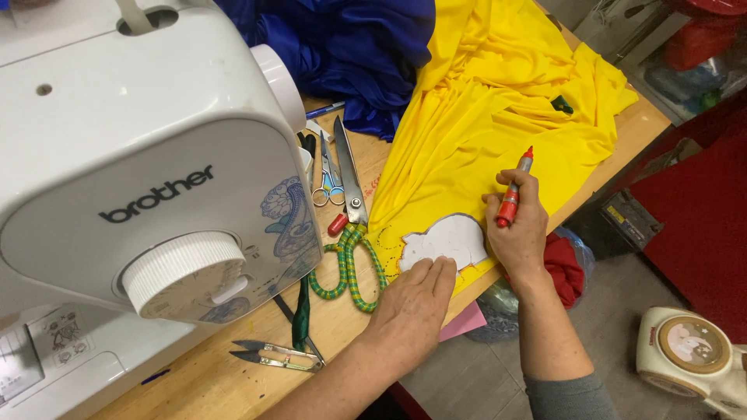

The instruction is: The person uses a red marker to trace the outline of a white paper pattern onto a piece of yellow fabric. The hands hold the pattern steady while the marker follows the edges to create a guide for cutting.

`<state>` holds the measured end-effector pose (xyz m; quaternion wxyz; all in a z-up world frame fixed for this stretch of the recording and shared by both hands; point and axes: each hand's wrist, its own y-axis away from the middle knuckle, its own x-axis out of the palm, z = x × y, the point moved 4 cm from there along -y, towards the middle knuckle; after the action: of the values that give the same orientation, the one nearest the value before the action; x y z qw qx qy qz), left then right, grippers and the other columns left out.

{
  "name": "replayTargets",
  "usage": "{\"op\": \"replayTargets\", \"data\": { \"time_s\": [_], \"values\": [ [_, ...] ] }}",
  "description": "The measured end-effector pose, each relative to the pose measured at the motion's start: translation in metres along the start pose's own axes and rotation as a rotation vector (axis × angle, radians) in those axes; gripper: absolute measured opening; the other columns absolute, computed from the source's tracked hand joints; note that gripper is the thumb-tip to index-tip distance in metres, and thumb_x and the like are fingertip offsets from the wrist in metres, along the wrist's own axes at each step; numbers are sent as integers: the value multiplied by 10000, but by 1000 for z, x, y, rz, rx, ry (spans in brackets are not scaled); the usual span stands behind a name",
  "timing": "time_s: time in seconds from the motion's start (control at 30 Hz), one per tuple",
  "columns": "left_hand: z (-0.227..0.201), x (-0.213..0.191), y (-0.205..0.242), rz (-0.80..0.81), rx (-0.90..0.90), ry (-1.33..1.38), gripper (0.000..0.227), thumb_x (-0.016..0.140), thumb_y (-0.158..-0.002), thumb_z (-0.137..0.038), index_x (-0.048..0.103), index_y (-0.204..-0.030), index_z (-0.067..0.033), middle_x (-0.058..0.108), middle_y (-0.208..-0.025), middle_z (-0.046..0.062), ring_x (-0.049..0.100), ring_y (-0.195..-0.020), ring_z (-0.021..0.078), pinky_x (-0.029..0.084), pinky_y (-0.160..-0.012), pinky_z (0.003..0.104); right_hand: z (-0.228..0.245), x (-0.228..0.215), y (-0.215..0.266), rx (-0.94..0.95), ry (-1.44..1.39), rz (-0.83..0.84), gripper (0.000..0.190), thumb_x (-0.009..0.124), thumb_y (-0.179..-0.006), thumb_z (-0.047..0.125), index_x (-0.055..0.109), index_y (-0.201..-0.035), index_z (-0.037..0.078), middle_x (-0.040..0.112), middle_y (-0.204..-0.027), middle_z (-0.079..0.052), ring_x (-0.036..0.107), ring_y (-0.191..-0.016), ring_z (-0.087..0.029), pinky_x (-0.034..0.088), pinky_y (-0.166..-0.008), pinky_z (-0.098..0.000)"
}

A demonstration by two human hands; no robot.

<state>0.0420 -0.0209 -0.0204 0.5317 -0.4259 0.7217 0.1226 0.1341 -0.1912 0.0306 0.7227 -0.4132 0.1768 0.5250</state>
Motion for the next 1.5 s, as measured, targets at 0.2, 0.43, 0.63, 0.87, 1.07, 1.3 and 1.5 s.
{"op": "replayTargets", "data": {
  "time_s": [0.2, 0.43, 0.63, 0.87, 1.07, 1.3, 1.5],
  "values": [
    [1, 5, 1, 18, -17, -18, 816, 635, -730, 13, 406, -1512, 59, 524, -1489, 245, 493, -1336, 374, 423, -1089, 433, -8, -8, -2, 33, -1, -36, 370, 637, -1008, 86, 443, -1323, 106, 629, -1329, -173, 731, -1041, -283, 571, -975, -414],
    [1, 4, 0, 48, -25, 4, 855, 656, -712, 25, 388, -1523, 59, 500, -1510, 252, 479, -1351, 383, 433, -1072, 451, -12, -11, -8, -52, 9, -85, 395, 634, -1003, 32, 421, -1329, 99, 612, -1310, -186, 720, -1045, -283, 569, -997, -434],
    [1, 7, 1, 30, -18, -4, 876, 683, -696, 17, 393, -1521, 57, 501, -1510, 255, 480, -1350, 387, 435, -1069, 449, -15, -8, -25, -164, -79, -11, 444, 634, -973, -6, 409, -1330, 131, 612, -1246, -141, 720, -877, -266, 595, -889, -379],
    [2, 8, 2, 48, -20, -11, 801, 612, -770, 10, 376, -1534, 49, 483, -1526, 246, 463, -1356, 378, 412, -1083, 445, -27, 4, -40, -64, -171, 59, 434, 623, -981, 51, 387, -1326, 168, 601, -1325, -145, 678, -898, -227, 562, -915, -341],
    [1, 6, 2, 44, -6, -20, 797, 607, -769, 8, 379, -1531, 48, 484, -1521, 247, 464, -1353, 375, 415, -1085, 441, -30, 0, -38, 21, -202, -43, 397, 634, -989, 24, 407, -1291, 145, 613, -1265, -157, 712, -925, -222, 585, -938, -333],
    [1, 4, 2, 33, -4, -9, 811, 630, -750, 8, 388, -1523, 53, 491, -1515, 255, 472, -1350, 380, 416, -1085, 444, -36, 2, -29, 37, -255, -55, 367, 615, -1000, -3, 405, -1275, 119, 618, -1208, -153, 729, -901, -212, 581, -891, -318],
    [0, 4, 1, 58, -10, -20, 768, 595, -790, 7, 385, -1528, 44, 484, -1525, 243, 464, -1360, 374, 402, -1097, 441, 0, -10, -17, -104, -278, -4, 402, 613, -995, -21, 393, -1302, 118, 605, -1294, -161, 716, -975, -236, 567, -999, -357]
  ]
}}
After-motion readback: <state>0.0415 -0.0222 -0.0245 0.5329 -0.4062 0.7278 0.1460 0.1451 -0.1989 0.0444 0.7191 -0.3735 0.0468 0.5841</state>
